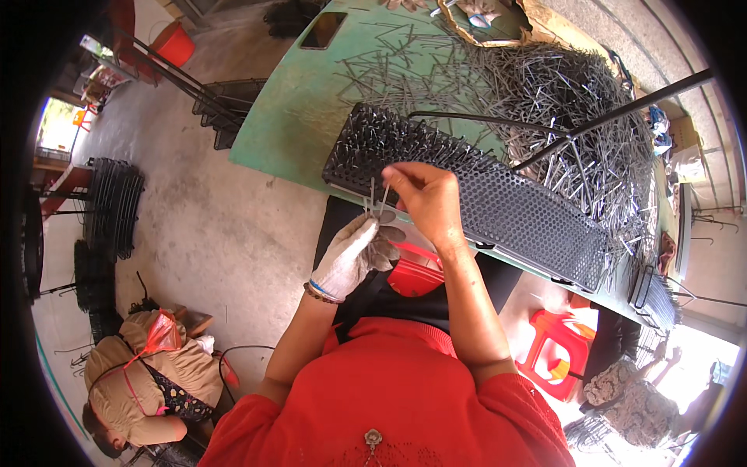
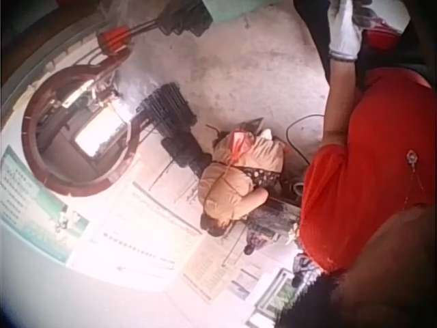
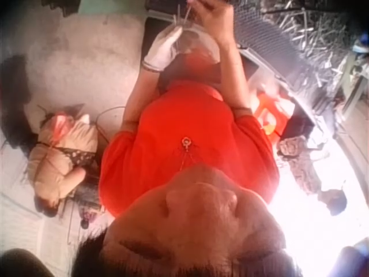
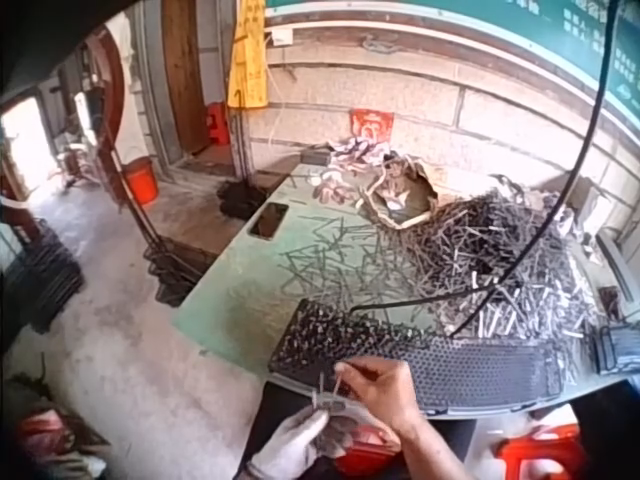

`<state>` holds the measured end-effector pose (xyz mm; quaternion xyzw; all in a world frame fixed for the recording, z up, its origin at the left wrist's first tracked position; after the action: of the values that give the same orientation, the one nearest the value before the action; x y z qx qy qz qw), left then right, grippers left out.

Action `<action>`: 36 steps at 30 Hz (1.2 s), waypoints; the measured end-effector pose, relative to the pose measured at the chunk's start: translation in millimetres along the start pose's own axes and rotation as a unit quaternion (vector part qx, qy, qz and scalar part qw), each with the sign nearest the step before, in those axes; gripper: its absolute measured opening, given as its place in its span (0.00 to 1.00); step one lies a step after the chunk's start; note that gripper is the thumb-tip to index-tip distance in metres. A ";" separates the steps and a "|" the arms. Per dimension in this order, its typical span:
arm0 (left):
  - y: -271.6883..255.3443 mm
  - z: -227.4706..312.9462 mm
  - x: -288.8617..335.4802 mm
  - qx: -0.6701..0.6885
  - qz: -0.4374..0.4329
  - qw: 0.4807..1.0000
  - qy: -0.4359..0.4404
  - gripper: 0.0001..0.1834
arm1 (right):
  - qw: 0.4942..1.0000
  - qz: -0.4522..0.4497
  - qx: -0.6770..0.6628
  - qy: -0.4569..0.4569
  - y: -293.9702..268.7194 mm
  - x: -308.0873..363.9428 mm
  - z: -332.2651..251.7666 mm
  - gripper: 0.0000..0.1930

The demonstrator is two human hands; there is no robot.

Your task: Inserting metal pins into a perforated template plate at a workbench.

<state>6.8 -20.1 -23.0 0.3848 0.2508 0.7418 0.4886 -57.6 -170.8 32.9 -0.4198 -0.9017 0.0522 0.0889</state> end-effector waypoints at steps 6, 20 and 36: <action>-6.1 -4.5 -0.5 -0.014 0.028 0.998 -0.046 0.18 | 0.986 0.102 -0.039 -0.124 7.3 -11.9 -13.1 0.10; -3.8 -2.0 1.0 -0.018 0.045 0.997 -0.060 0.16 | 0.934 0.189 0.105 -0.286 19.3 -24.5 -2.4 0.09; -8.9 -4.6 -0.4 -0.013 0.026 0.998 -0.048 0.18 | 0.853 0.141 0.292 -0.409 28.3 -15.6 0.3 0.08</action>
<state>7.8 -16.9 -32.4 0.4194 0.2075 0.7382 0.4859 -26.6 -164.6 26.0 -0.4380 -0.7310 0.4919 -0.1784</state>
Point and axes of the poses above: each hand's wrist, its own x-axis away from the middle knuckle, its own y-axis out of the palm, z = x × y, the point moved 2 cm from there along -x, towards the middle knuckle, and after that the axes turned 1 degree about z, right-handed, at the moved point
